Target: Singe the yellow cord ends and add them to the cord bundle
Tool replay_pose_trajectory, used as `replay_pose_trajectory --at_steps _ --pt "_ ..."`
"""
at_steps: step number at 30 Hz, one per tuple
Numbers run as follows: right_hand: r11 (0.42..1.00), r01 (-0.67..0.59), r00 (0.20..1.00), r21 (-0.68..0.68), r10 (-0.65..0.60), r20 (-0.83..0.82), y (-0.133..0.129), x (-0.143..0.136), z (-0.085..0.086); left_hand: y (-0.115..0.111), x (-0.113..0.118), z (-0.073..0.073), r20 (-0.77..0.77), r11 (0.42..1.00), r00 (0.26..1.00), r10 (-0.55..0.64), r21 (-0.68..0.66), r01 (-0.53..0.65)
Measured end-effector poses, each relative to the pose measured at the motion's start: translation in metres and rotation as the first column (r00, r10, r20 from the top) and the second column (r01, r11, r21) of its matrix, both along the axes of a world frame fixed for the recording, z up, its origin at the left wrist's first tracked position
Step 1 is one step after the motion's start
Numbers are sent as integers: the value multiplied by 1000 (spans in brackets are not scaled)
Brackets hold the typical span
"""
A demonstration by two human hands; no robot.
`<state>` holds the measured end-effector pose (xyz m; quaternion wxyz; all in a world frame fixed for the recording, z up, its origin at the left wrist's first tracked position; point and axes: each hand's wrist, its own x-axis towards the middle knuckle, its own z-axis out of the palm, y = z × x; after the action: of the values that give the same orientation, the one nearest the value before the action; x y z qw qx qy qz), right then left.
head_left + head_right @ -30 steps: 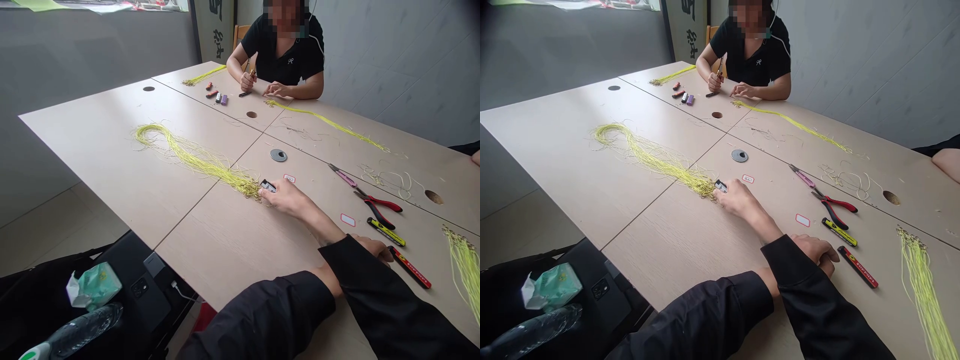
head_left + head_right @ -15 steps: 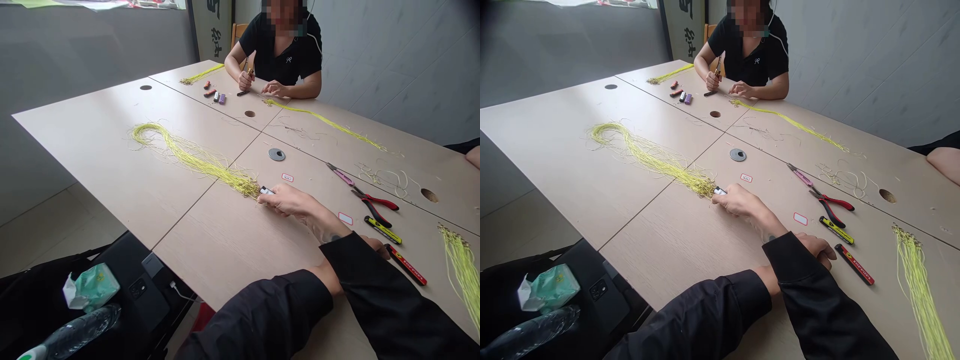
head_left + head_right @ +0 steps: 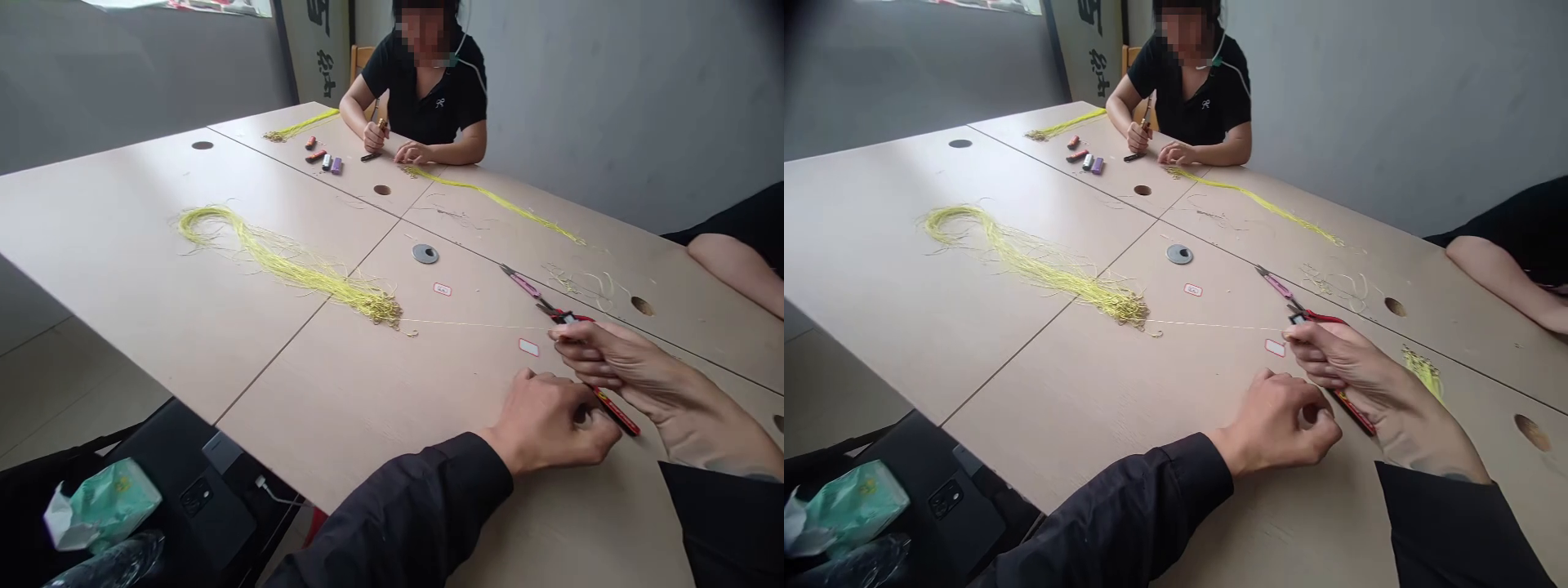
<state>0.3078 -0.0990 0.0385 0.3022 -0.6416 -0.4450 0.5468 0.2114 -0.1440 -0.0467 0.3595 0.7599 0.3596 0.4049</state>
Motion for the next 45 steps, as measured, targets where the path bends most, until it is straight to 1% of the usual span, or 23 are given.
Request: replay_pose_trajectory --at_steps 1,2,4,5,7,9,11,14,16,19,21,24,27,29,32,34,36,38,41,45 --pt "996 65 996 -55 -68 -55 -6 17 -3 -2 -1 3 -9 999 1000 4 37 -4" --pt "988 130 984 -77 -138 -111 -12 33 -8 -4 -3 5 -1 997 1000 10 78 -9" --pt "975 197 958 -99 -213 -192 -29 55 -22 -5 -5 6 69 989 997 44 137 -53" --pt "975 203 951 -92 -219 -217 -38 63 -30 -4 -5 6 122 985 989 81 142 -98" --pt "976 202 942 -81 -216 -255 -55 69 -46 0 -5 3 190 977 969 157 112 -181" --pt "973 223 921 -64 -231 -314 -68 69 -57 4 -4 0 190 976 965 181 88 -201" --pt "962 270 886 -44 -267 -380 -77 66 -62 6 -3 -1 161 985 978 133 91 -149" --pt "942 334 833 -29 -309 -460 -84 64 -63 7 -1 -2 124 994 992 -14 112 0" --pt "938 347 815 -22 -313 -488 -86 63 -63 6 0 -3 107 989 990 -88 127 74" --pt "942 334 815 -9 -294 -499 -88 63 -64 6 0 -2 110 987 988 -108 130 93" --pt "948 318 825 -12 -283 -489 -88 62 -65 7 0 -1 130 992 987 -94 97 82" --pt "949 316 857 10 -281 -432 -89 60 -65 9 -1 2 164 998 984 -66 -5 68" --pt "914 373 893 159 -308 -328 -90 61 -64 10 -1 3 169 991 986 -17 -128 39" --pt "884 375 920 281 -316 -234 -91 62 -63 11 -1 4 151 983 989 -1 -183 29" --pt "872 261 964 415 -262 -56 -92 63 -60 11 -1 5 132 977 991 -14 -208 42" --pt "865 173 976 472 -216 37 -92 63 -59 11 -1 6 124 975 992 -33 -213 59" --pt "863 119 978 491 -188 93 -92 62 -59 10 -1 7 119 971 991 -52 -224 78" --pt "875 95 977 475 -174 124 -91 61 -59 10 -2 8 121 967 990 -66 -237 93" --pt "888 60 983 456 -131 125 -91 60 -61 9 -2 9 126 961 989 -78 -253 108" --pt "879 2 991 477 -65 116 -92 59 -62 9 -2 9 144 949 984 -107 -281 144"
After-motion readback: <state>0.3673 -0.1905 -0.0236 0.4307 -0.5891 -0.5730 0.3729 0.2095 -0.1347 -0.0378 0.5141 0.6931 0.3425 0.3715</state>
